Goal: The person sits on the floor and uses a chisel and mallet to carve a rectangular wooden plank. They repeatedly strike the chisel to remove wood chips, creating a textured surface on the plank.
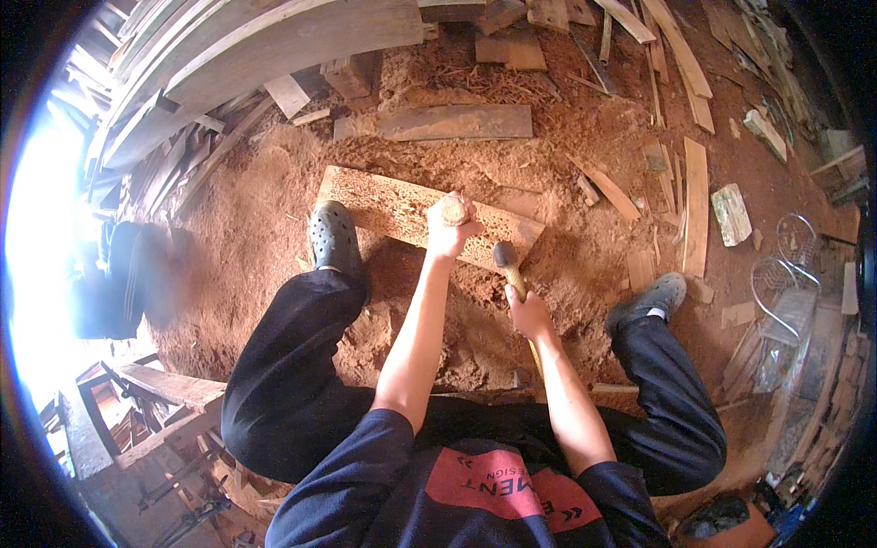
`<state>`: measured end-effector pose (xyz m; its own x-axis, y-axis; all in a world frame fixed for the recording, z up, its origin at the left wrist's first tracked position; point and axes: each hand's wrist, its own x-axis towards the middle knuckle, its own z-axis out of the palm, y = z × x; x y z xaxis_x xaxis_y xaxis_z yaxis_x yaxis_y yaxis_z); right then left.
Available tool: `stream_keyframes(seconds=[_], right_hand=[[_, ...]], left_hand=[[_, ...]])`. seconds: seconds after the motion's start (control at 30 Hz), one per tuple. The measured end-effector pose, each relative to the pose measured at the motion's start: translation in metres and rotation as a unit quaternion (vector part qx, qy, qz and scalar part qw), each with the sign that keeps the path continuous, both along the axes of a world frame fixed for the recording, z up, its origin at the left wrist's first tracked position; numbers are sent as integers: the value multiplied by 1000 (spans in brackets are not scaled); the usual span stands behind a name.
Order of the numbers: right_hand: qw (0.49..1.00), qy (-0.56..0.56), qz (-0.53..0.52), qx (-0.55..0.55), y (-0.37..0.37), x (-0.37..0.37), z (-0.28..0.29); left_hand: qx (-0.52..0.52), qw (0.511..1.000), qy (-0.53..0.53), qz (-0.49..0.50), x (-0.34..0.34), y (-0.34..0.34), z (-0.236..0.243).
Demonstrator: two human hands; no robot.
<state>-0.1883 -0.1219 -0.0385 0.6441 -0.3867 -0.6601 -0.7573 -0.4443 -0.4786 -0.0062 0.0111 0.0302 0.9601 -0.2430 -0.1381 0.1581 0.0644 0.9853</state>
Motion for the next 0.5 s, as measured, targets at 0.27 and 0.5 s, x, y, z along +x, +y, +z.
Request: stream_keyframes(seconds=[0.27,0.5], right_hand=[[1000,1,-1,-10,1,1,8],[1000,1,1,1,2,2,10]], left_hand=[[-34,999,9,-3,-1,-6,4],[-21,999,11,-25,-1,-7,-1]])
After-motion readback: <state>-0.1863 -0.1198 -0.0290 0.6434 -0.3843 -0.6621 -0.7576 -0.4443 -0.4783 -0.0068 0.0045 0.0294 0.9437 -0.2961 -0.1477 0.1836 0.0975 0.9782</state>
